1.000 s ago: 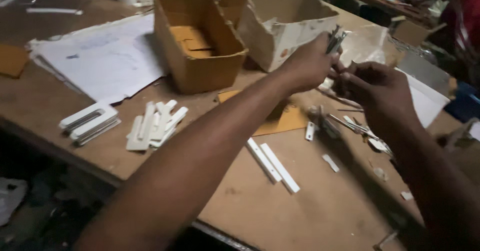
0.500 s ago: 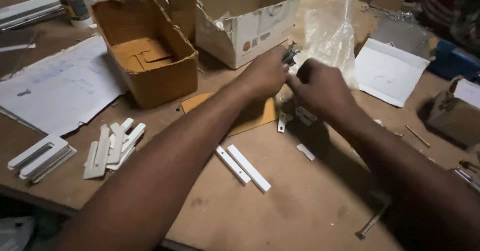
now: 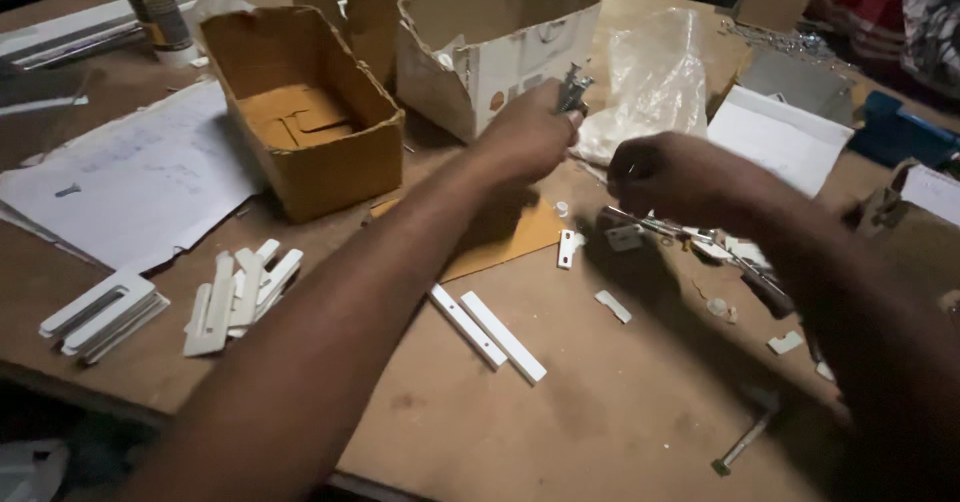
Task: The person sorts small metal screws and white plastic fittings on a cluttered workbench. They gather screws into a bundle held in one hand, pick through scattered parts, handle a plastic bag and cardboard boxes, and move pieces aside while separating the hardware.
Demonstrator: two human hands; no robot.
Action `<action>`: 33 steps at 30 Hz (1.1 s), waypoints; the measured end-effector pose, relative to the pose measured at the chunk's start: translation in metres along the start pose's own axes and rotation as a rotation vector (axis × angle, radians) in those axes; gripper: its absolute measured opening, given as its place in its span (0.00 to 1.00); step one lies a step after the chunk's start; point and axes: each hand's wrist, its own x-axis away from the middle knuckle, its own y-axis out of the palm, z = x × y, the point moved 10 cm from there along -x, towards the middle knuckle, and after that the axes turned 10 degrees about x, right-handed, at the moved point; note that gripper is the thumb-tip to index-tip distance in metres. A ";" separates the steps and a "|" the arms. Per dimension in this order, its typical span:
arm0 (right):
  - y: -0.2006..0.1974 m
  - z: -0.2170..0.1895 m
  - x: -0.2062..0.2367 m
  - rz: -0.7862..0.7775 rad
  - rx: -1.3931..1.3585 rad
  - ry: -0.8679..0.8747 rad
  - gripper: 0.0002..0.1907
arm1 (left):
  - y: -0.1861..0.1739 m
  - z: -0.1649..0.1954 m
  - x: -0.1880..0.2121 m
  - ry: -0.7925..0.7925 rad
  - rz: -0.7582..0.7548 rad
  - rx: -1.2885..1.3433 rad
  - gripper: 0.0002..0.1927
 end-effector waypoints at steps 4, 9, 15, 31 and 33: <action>-0.039 -0.019 0.018 0.161 -0.009 -0.089 0.13 | 0.026 0.009 0.006 -0.009 -0.173 0.302 0.11; -0.070 -0.016 0.031 0.473 -0.395 -0.091 0.16 | 0.050 0.018 0.021 -0.069 -0.271 0.438 0.10; -0.067 -0.010 0.024 0.376 -0.647 -0.243 0.14 | 0.045 0.030 0.025 0.025 -0.256 0.515 0.10; 0.016 0.033 0.026 0.329 0.167 -0.262 0.09 | 0.057 0.007 0.018 -0.040 -0.176 0.702 0.05; 0.012 0.048 0.029 0.315 0.138 -0.106 0.10 | 0.065 0.014 0.023 -0.040 -0.206 0.767 0.07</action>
